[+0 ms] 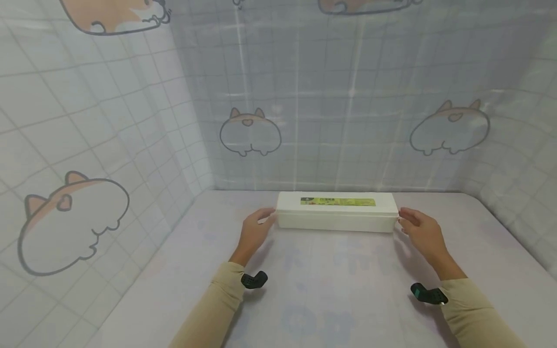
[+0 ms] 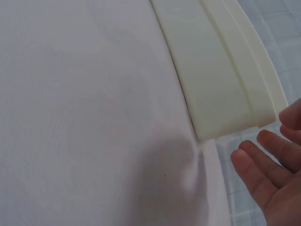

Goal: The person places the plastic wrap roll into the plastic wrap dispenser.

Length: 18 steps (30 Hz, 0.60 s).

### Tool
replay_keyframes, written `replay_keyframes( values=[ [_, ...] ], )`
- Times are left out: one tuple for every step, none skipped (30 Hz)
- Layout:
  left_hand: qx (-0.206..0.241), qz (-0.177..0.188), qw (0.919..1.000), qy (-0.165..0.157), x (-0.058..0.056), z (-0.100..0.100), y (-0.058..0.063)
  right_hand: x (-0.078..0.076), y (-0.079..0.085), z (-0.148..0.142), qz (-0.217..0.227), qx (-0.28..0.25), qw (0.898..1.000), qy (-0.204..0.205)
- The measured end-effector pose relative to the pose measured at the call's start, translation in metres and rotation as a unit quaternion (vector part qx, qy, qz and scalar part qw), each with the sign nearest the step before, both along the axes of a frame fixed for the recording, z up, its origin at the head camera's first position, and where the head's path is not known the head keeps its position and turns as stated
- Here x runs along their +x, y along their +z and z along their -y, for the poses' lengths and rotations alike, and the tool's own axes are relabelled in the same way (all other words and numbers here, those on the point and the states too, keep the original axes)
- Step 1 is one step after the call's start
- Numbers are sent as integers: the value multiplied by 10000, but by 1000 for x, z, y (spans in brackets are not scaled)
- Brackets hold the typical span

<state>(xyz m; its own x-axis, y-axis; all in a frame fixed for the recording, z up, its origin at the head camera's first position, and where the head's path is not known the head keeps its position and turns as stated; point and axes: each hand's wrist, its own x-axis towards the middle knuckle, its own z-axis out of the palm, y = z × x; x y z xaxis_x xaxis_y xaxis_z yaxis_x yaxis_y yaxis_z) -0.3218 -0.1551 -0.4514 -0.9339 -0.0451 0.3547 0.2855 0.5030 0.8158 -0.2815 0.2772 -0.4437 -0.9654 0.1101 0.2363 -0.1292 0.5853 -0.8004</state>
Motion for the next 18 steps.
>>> replay_keyframes(
  values=[
    [-40,9,10000,35,2,2,0,1,1,0,1,75,10000,-8],
    [-74,25,9999,66,3,3,0,1,2,0,7,148,9999,-23],
    [-125,37,9999,72,4,5,1,2,2,-1,11,208,9998,-29],
    [-184,48,9998,61,5,6,1,3,3,-1,25,236,9997,-47],
    [-236,66,9997,33,6,8,1,4,4,-1,56,271,9996,-74],
    [-331,84,9994,3,7,9,0,5,5,-2,96,296,9995,-106],
    [-429,95,9990,-15,8,10,1,6,6,-2,141,312,9993,-132],
    [-527,111,9985,-27,8,12,0,7,7,-2,187,332,9992,-154],
    [-615,134,9980,-33,9,13,0,8,8,-2,228,357,9990,-165],
    [-681,141,9976,-50,10,15,0,9,9,-1,261,413,9986,-181],
    [-739,158,9971,-65,10,16,0,10,9,-1,272,497,9982,-178],
    [-803,165,9966,-76,11,17,-1,11,10,-2,306,568,9978,-181],
    [-840,171,9963,-109,12,19,0,12,10,-2,325,651,9972,-181],
    [-891,175,9957,-158,13,20,-1,13,10,-3,339,752,9964,-179],
    [-958,171,9950,-213,13,21,-1,15,10,-4,348,839,9957,-174],
    [-1053,136,9940,-280,14,21,-1,15,10,-5,355,910,9951,-172],
    [-1169,106,9925,-348,14,22,-2,16,9,-6,366,956,9946,-165],
    [-1294,66,9907,-412,15,23,-2,17,9,-6,387,997,9941,-164]
  ],
)
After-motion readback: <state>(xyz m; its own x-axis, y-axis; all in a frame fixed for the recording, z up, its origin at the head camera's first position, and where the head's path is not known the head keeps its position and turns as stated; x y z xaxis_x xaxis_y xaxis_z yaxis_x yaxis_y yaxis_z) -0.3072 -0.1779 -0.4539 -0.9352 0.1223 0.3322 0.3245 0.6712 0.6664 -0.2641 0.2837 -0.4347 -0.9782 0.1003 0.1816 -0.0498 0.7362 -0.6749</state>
